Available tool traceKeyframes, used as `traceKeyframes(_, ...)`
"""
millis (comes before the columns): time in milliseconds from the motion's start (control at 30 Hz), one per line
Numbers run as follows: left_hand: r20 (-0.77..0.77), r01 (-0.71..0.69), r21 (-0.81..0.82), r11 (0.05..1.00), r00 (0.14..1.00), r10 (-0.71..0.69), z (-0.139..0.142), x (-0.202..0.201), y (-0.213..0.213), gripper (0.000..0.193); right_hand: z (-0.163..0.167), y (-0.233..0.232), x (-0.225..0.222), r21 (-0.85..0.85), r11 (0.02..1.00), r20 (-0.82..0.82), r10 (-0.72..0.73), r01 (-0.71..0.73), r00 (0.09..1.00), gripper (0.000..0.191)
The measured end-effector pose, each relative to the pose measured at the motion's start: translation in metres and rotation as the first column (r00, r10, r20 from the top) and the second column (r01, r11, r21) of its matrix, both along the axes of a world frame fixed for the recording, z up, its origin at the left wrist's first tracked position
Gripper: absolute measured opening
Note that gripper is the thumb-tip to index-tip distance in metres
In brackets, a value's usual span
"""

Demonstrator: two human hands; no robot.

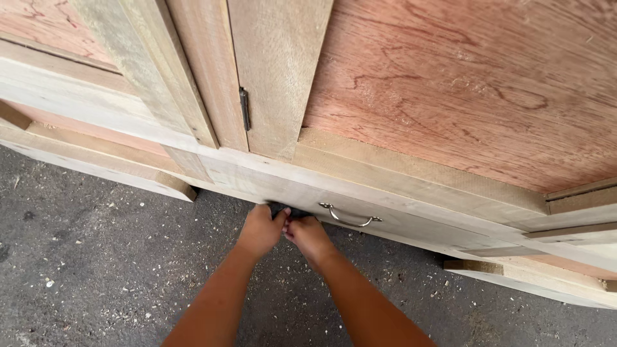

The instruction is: The person sands a wooden cabinet with a sanding sponge and sandpaper, working along the drawer edge, frame rails, and door panels. They run a hand over the wood to feel the surface between passes, open a cabinet door, and continue sanding the door edges and frame around the handles.

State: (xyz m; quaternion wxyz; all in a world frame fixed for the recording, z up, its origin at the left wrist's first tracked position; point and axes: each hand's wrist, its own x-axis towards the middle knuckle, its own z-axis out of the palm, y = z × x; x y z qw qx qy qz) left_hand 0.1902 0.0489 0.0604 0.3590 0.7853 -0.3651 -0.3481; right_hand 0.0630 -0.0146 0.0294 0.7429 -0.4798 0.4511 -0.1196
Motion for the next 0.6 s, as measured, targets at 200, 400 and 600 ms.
traceKeyframes(200, -0.073, 0.026, -0.098, 0.995, 0.997, -0.033, 0.02, 0.005, 0.004, 0.03, 0.038, -0.003, -0.019, -0.392, 0.885, -0.384, 0.09, -0.25, 0.919, 0.026)
traceKeyframes(400, -0.014, 0.041, -0.207, 0.977, 0.999, -0.045, 0.136, 0.016, 0.017, 0.034, 0.136, 0.023, -0.026, -0.587, 0.802, 0.156, -0.016, 0.106, 0.988, 0.024)
traceKeyframes(600, -0.001, -0.019, -0.202, 0.979, 1.0, 0.019, 0.136, 0.022, 0.016, 0.038, 0.143, 0.013, -0.005, -0.139, 0.973, 0.143, -0.167, 0.187, 0.976, 0.041)
